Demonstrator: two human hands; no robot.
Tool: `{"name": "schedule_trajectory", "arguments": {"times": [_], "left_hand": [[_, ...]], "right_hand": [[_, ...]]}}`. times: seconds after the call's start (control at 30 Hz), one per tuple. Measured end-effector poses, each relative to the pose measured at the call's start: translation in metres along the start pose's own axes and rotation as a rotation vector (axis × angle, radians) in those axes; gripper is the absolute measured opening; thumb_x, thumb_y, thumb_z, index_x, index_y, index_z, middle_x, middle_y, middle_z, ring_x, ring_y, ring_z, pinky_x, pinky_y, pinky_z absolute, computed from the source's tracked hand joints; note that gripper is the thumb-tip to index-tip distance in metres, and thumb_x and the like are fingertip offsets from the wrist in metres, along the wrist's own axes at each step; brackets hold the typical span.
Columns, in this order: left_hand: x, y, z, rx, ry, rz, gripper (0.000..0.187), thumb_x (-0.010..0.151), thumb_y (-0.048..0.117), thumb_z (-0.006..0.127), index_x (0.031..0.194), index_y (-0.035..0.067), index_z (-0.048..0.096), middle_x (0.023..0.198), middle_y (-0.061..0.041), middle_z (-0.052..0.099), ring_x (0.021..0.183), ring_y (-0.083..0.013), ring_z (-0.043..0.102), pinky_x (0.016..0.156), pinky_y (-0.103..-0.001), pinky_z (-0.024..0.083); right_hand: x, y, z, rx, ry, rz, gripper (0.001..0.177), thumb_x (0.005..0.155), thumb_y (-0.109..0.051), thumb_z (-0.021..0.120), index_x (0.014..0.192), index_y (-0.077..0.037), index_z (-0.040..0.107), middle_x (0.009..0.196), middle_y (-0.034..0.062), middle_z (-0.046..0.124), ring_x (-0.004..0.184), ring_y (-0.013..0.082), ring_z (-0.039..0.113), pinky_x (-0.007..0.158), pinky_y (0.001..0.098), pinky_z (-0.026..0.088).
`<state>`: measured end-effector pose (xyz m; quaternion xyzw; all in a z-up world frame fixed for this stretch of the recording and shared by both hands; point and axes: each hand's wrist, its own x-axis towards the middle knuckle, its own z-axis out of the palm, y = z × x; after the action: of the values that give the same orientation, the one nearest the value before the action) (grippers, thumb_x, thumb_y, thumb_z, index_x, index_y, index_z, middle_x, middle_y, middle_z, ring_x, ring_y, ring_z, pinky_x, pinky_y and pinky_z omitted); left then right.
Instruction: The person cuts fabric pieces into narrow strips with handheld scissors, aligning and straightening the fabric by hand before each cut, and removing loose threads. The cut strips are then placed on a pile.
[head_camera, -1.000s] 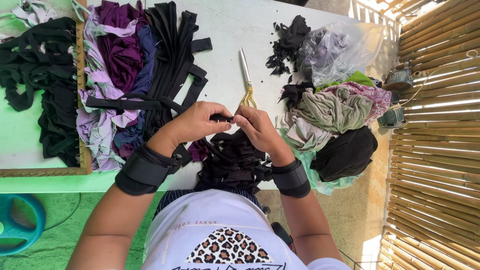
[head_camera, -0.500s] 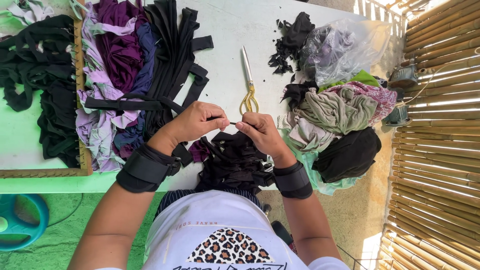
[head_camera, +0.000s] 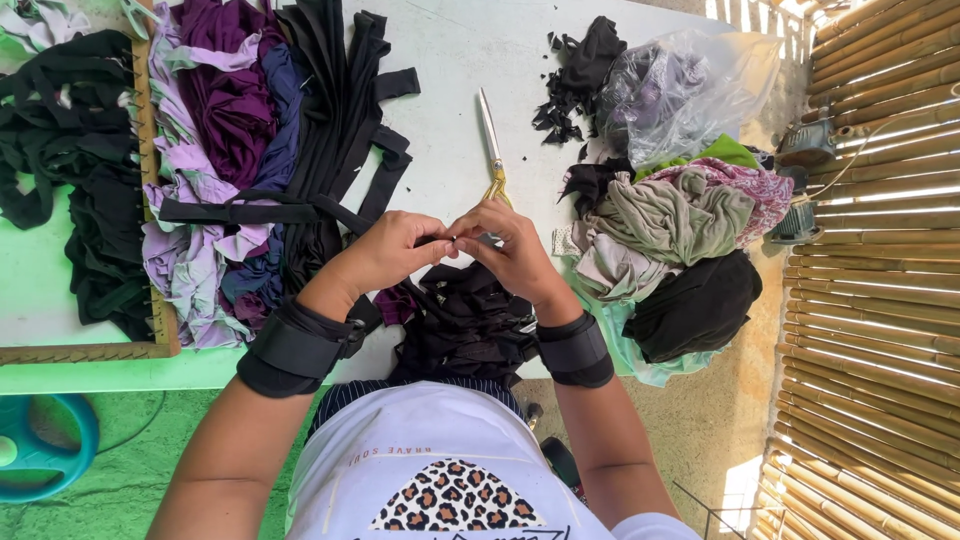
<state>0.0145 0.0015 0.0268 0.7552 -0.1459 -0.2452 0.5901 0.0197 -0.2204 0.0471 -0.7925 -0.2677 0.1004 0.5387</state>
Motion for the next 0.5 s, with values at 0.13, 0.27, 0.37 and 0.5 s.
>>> {"name": "schedule_trajectory", "arguments": {"times": [0.13, 0.27, 0.37, 0.5], "left_hand": [[-0.003, 0.006, -0.001, 0.088, 0.017, -0.069, 0.022, 0.092, 0.020, 0.069, 0.097, -0.001, 0.076, 0.068, 0.000, 0.066, 0.062, -0.0066, 0.053, 0.058, -0.025, 0.045], [0.003, -0.019, 0.003, -0.156, 0.006, -0.017, 0.024, 0.099, 0.022, 0.067, 0.100, 0.000, 0.077, 0.071, 0.003, 0.061, 0.067, -0.0038, 0.050, 0.061, -0.022, 0.044], [0.004, -0.017, 0.007, -0.255, 0.007, -0.015, 0.024, 0.097, 0.022, 0.070, 0.101, 0.000, 0.076, 0.074, 0.005, 0.062, 0.068, -0.0035, 0.051, 0.061, -0.021, 0.044], [0.014, -0.034, 0.014, -0.336, -0.013, 0.015, 0.020, 0.097, 0.020, 0.067, 0.099, 0.000, 0.072, 0.080, 0.007, 0.064, 0.072, -0.0024, 0.051, 0.064, -0.020, 0.045]], "right_hand": [[0.000, 0.008, 0.005, 0.089, -0.046, 0.110, 0.006, 0.096, -0.002, 0.071, 0.098, -0.007, 0.068, 0.097, 0.0032, 0.065, 0.087, 0.0144, 0.064, 0.082, 0.0311, 0.052], [-0.001, 0.013, 0.011, 0.173, -0.013, 0.050, 0.004, 0.102, -0.007, 0.065, 0.101, -0.006, 0.061, 0.102, 0.0031, 0.053, 0.094, 0.0153, 0.056, 0.086, 0.0306, 0.048], [-0.007, 0.023, 0.016, 0.193, 0.022, 0.032, 0.007, 0.104, -0.011, 0.063, 0.103, -0.005, 0.060, 0.104, 0.0038, 0.051, 0.100, 0.0165, 0.051, 0.092, 0.0308, 0.045], [-0.010, 0.035, 0.021, 0.299, 0.045, 0.116, 0.010, 0.106, -0.015, 0.060, 0.103, -0.005, 0.058, 0.104, 0.0022, 0.050, 0.099, 0.0145, 0.052, 0.091, 0.0294, 0.046]]}}
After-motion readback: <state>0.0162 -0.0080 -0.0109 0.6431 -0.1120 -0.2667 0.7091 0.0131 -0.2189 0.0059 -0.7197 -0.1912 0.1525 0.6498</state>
